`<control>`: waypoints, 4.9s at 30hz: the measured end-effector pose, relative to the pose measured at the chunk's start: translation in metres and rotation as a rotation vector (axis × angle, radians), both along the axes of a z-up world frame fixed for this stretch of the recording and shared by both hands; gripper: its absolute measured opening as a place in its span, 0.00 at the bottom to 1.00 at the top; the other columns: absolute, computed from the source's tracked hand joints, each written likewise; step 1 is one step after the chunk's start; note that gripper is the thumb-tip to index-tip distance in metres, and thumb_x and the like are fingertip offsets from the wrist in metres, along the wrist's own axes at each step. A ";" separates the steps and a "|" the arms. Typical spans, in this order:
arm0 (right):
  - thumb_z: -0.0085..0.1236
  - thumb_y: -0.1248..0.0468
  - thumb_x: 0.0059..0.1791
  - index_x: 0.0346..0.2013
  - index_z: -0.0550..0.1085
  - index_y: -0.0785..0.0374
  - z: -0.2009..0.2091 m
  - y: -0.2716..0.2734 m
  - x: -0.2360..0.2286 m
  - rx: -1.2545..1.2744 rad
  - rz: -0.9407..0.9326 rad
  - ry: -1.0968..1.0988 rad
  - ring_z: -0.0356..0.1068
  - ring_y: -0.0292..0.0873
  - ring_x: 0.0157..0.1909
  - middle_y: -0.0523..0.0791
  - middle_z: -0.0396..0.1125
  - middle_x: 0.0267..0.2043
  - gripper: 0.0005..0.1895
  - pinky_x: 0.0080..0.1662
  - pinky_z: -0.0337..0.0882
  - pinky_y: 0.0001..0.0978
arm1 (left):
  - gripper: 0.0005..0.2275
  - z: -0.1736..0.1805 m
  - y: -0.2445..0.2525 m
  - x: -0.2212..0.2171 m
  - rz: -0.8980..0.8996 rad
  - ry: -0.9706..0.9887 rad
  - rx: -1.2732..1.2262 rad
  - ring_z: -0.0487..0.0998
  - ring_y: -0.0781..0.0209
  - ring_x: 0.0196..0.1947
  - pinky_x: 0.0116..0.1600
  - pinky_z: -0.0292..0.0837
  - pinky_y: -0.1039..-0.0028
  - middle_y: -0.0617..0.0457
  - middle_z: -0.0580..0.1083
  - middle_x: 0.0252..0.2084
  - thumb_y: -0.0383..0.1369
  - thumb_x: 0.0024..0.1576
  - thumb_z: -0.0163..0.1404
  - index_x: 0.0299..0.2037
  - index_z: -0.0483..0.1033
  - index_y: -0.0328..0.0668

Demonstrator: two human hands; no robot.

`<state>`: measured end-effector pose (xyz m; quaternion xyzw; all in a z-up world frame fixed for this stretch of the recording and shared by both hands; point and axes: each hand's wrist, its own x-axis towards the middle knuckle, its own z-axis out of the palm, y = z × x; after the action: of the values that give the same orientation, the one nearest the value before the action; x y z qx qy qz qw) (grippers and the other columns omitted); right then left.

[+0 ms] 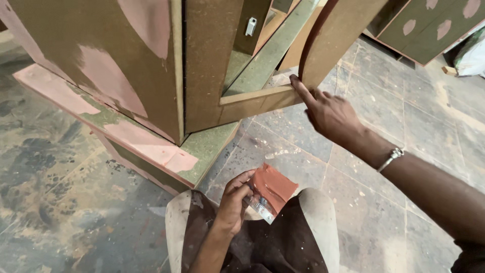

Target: The person applies pink wood filler to the edges and corners of a wooden cabinet using a small putty knife. They repeatedly scoop filler from a container and smooth it onto the cabinet's frame and shelves.

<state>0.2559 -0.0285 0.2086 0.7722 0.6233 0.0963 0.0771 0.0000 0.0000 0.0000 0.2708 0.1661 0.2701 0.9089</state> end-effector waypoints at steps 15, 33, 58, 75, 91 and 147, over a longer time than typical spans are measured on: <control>0.50 0.52 0.56 0.79 0.50 0.54 0.014 0.002 -0.041 0.056 -0.037 -0.112 0.72 0.48 0.39 0.51 0.72 0.46 0.38 0.45 0.71 0.41 | 0.17 0.011 0.001 0.017 -0.036 0.005 0.022 0.71 0.71 0.29 0.37 0.70 0.80 0.54 0.75 0.35 0.23 0.57 0.42 0.56 0.73 0.30; 0.53 0.64 0.50 0.67 0.62 0.69 -0.038 -0.039 -0.035 0.415 0.050 -0.007 0.67 0.59 0.57 0.60 0.66 0.63 0.30 0.57 0.67 0.51 | 0.20 0.000 0.008 0.016 -0.038 -0.035 0.028 0.73 0.71 0.30 0.38 0.71 0.80 0.52 0.76 0.38 0.19 0.54 0.41 0.56 0.74 0.28; 0.45 0.60 0.58 0.54 0.71 0.67 0.036 0.061 -0.055 -0.224 -0.093 -0.550 0.71 0.40 0.25 0.43 0.71 0.27 0.15 0.26 0.64 0.31 | 0.18 0.011 -0.003 -0.004 -0.036 -0.102 -0.160 0.75 0.72 0.25 0.32 0.75 0.84 0.50 0.78 0.38 0.18 0.55 0.42 0.55 0.76 0.29; 0.54 0.66 0.51 0.73 0.58 0.45 -0.008 -0.108 -0.085 -0.162 0.354 0.906 0.79 0.46 0.49 0.45 0.71 0.65 0.36 0.50 0.79 0.42 | 0.23 0.003 0.021 -0.010 -0.241 -0.317 -0.025 0.74 0.69 0.30 0.36 0.71 0.82 0.48 0.78 0.44 0.17 0.52 0.41 0.60 0.71 0.24; 0.55 0.69 0.51 0.72 0.63 0.51 -0.066 -0.119 -0.082 -0.078 0.531 1.033 0.75 0.49 0.57 0.47 0.73 0.64 0.33 0.57 0.73 0.47 | 0.18 0.001 0.034 -0.023 -0.051 0.140 0.331 0.76 0.66 0.40 0.45 0.72 0.77 0.48 0.77 0.48 0.21 0.57 0.43 0.58 0.73 0.23; 0.57 0.63 0.52 0.78 0.38 0.57 -0.046 0.024 -0.046 0.713 0.079 0.621 0.73 0.51 0.29 0.49 0.74 0.32 0.48 0.31 0.72 0.42 | 0.21 -0.011 0.002 -0.087 0.111 0.336 0.210 0.76 0.64 0.36 0.46 0.71 0.75 0.46 0.79 0.48 0.20 0.52 0.42 0.57 0.75 0.25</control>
<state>0.2102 -0.0047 0.1622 0.7186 0.5737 0.0715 -0.3865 -0.0873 0.0018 -0.0111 0.3958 0.3012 0.2866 0.8188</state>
